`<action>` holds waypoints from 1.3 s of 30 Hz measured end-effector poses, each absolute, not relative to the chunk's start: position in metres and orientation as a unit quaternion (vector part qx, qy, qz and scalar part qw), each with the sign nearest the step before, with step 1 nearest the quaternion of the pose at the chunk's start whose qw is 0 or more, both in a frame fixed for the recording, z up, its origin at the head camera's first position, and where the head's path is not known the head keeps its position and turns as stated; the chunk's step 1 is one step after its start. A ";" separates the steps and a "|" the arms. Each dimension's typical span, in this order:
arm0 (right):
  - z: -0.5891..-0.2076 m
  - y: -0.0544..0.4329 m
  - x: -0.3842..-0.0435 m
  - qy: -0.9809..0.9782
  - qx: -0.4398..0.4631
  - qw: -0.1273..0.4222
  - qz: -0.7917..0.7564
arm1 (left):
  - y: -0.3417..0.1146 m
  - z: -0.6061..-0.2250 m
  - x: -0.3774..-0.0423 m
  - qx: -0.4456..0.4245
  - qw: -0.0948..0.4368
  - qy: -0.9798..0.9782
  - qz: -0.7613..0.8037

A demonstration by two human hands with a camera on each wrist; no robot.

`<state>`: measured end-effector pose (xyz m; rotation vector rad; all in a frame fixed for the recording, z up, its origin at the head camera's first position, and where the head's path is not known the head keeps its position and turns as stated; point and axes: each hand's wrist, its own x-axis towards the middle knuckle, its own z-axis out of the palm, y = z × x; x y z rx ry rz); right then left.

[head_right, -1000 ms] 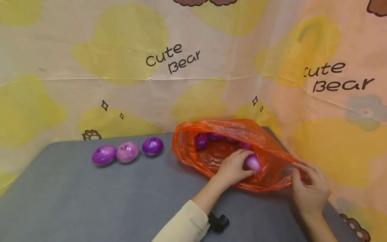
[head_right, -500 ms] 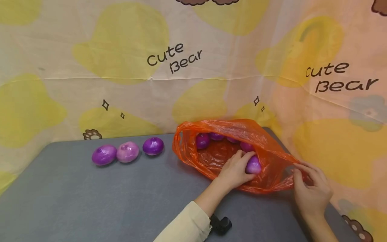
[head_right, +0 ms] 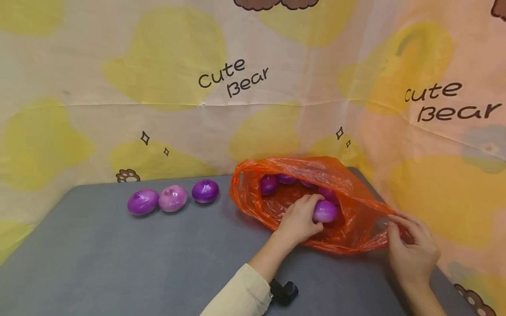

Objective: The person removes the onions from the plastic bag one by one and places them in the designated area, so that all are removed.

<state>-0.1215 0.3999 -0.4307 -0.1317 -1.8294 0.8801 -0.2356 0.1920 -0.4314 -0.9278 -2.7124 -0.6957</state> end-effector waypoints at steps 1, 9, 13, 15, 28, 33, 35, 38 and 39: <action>-0.430 0.400 -0.121 -0.768 -0.058 0.524 0.364 | 0.190 -0.431 -0.236 -0.308 0.094 -0.917 -0.235; -0.433 0.400 -0.122 -0.758 -0.044 0.530 0.379 | 0.183 -0.426 -0.235 -0.284 0.033 -0.917 -0.279; -0.434 0.398 -0.124 -0.743 -0.034 0.538 0.396 | 0.184 -0.425 -0.235 -0.266 0.028 -0.912 -0.312; -0.434 0.397 -0.125 -0.745 -0.032 0.535 0.397 | 0.185 -0.425 -0.235 -0.257 0.019 -0.910 -0.325; -0.433 0.400 -0.124 -0.768 -0.064 0.514 0.375 | 0.185 -0.427 -0.232 -0.276 -0.011 -0.917 -0.287; -0.434 0.396 -0.126 -0.762 -0.057 0.516 0.387 | 0.181 -0.425 -0.231 -0.263 0.014 -0.922 -0.284; -0.434 0.396 -0.126 -0.756 -0.056 0.518 0.396 | 0.181 -0.422 -0.231 -0.260 0.018 -0.920 -0.292; -0.433 0.396 -0.126 -0.749 -0.065 0.519 0.406 | 0.179 -0.415 -0.228 -0.259 0.029 -0.913 -0.314; -0.433 0.397 -0.126 -0.748 -0.069 0.518 0.409 | 0.178 -0.413 -0.228 -0.261 0.035 -0.910 -0.319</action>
